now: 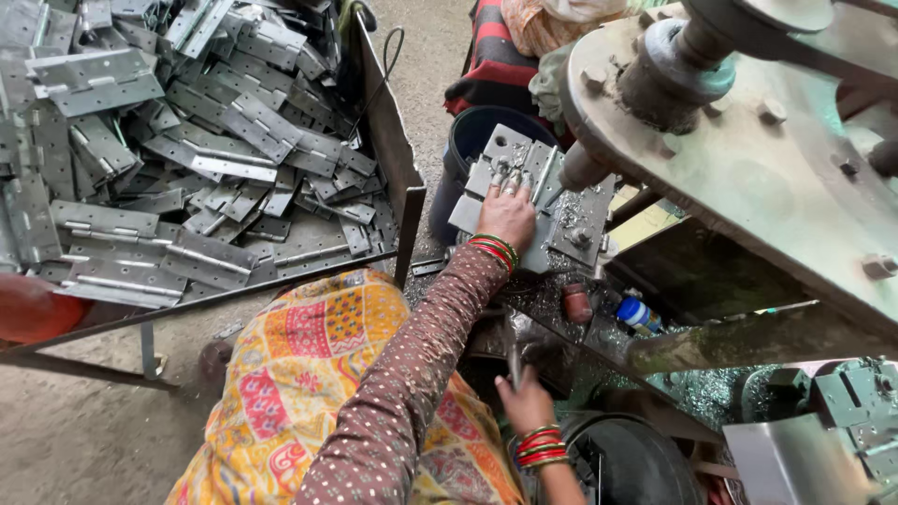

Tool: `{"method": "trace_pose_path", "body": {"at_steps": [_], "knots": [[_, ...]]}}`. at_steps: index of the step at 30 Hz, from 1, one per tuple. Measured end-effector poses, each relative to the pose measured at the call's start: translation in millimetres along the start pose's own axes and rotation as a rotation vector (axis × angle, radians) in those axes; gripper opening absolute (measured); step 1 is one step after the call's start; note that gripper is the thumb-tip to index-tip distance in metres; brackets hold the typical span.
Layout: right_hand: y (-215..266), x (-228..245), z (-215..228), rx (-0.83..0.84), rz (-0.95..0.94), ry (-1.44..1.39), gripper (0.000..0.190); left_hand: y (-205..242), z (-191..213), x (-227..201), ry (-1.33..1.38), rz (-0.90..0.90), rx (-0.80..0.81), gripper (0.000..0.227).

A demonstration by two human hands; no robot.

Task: The person repeatedly picks up metal hinge pieces from a bin, places them into a press machine, and operates the lever to punch holes. The processed pieces are then returned to the bin. This cycle continues throughout the clip.

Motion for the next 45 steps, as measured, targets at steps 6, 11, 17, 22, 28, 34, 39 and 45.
{"method": "trace_pose_path", "body": {"at_steps": [6, 11, 17, 22, 28, 34, 39, 45], "knots": [[39.6, 75.0, 102.8, -0.218, 0.142, -0.073, 0.052, 94.2, 33.6, -31.0, -0.124, -0.032, -0.207, 0.025], [56.4, 104.7, 123.9, -0.358, 0.295, -0.057, 0.051, 176.9, 74.3, -38.3, -0.023, -0.127, -0.434, 0.025], [50.7, 91.3, 116.7, -0.298, 0.195, -0.121, 0.051, 161.0, 121.8, -26.3, 0.319, -0.195, -0.556, 0.016], [47.4, 89.9, 112.2, -0.271, 0.208, -0.133, 0.053, 123.9, 142.8, -42.0, 0.086, -0.181, -0.817, 0.012], [52.1, 97.2, 118.1, -0.335, 0.307, -0.002, 0.051, 68.0, 39.7, -34.9, -0.157, -0.115, -0.107, 0.035], [54.2, 90.4, 106.8, -0.302, 0.283, -0.009, 0.048, 109.7, 50.2, 23.2, -0.107, 0.184, -0.174, 0.073], [46.0, 99.6, 108.7, -0.287, 0.315, 0.018, 0.052, 121.4, 47.1, -15.5, 0.002, 0.018, -0.058, 0.046], [30.6, 72.7, 82.3, -0.14, 0.225, 0.127, 0.059, 94.2, 29.2, -21.2, 0.061, 0.017, -0.113, 0.042]]}}
Point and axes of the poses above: each hand's wrist, its own y-axis away from the middle knuckle, its own z-axis out of the back of the hand, x = y × z, the point moved 10 cm from there along -y, towards the middle knuckle, and after that the axes turned 3 degrees about x, right-handed, at the moved point
